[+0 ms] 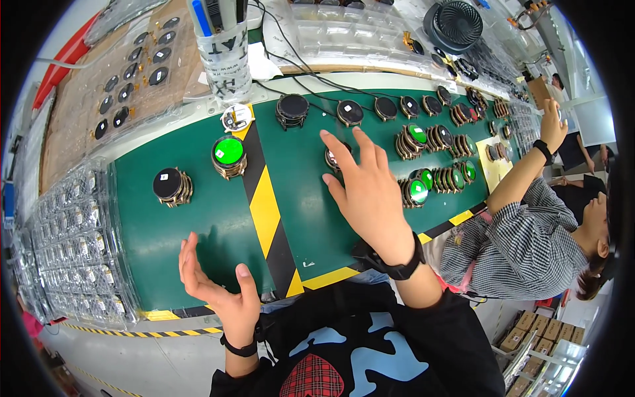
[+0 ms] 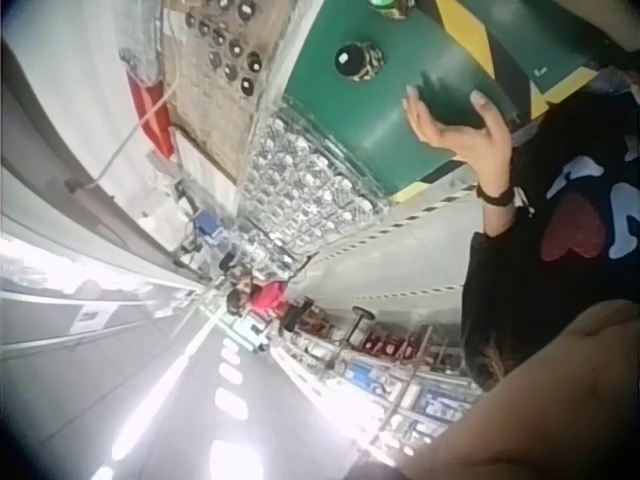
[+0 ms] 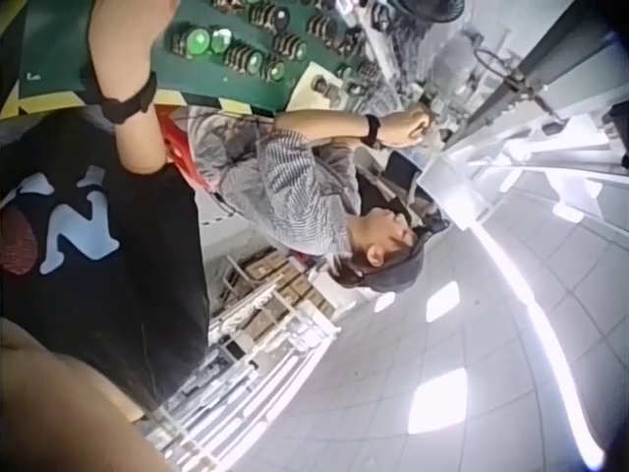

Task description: The person moves smartwatches from a stack to the table, taps their screens to cycle through various display modes, and then picks one up to inspect it.

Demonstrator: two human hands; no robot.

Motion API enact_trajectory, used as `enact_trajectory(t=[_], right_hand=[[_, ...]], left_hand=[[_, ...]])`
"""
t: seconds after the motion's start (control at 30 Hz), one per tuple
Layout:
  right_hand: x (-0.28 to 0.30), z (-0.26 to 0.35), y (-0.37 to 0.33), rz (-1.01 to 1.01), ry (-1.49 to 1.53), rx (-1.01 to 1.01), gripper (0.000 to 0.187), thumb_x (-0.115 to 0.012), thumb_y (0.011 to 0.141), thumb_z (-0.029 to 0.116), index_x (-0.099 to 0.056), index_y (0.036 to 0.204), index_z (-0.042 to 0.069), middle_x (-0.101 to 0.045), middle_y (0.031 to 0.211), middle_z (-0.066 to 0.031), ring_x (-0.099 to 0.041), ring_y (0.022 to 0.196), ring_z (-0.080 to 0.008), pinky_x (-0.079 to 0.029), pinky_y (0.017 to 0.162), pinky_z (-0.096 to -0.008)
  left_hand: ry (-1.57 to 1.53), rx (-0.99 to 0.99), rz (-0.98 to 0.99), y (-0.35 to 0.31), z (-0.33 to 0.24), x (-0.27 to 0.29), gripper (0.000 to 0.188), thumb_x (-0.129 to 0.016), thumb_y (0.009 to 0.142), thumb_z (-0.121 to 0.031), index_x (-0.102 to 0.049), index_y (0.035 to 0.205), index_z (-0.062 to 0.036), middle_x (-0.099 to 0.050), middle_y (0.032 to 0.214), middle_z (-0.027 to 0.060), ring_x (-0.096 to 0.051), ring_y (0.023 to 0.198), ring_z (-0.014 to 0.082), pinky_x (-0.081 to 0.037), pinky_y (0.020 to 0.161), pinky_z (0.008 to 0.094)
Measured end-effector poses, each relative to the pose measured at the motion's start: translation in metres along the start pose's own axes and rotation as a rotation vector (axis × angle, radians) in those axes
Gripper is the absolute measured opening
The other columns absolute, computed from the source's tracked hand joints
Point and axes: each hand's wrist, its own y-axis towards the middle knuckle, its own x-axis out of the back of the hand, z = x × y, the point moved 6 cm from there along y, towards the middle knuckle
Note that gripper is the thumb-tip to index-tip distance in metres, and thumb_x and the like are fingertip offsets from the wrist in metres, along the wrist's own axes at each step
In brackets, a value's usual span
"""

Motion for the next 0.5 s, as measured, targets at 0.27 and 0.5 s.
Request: enact_trajectory(t=[0.27, 0.5], right_hand=[[-0.015, -0.004, -0.015, 0.203, 0.18, 0.086, 0.045, -0.071, 0.087, 0.011, -0.063, 0.131, 0.018, -0.057, 0.123, -0.0159, -0.057, 0.107, -0.037, -0.053, 0.088, -0.0447], [0.004, -0.011, -0.061, 0.217, 0.258, 0.051, 0.051, -0.074, 0.083, 0.007, -0.063, 0.132, 0.017, -0.055, 0.126, -0.0157, -0.055, 0.107, -0.0369, -0.051, 0.09, -0.0454]], left_hand=[[0.104, 0.074, -0.07, 0.001, -0.002, 0.008, 0.073, -0.061, 0.09, -0.006, -0.022, 0.151, -0.0016, -0.035, 0.154, 0.0243, -0.031, 0.146, 0.0413, -0.023, 0.121, 0.0552], [0.303, -0.034, -0.055, 0.004, -0.017, 0.001, 0.064, -0.062, 0.088, -0.003, -0.035, 0.146, -0.0011, -0.039, 0.151, 0.0211, -0.039, 0.138, 0.0409, -0.031, 0.116, 0.0537]])
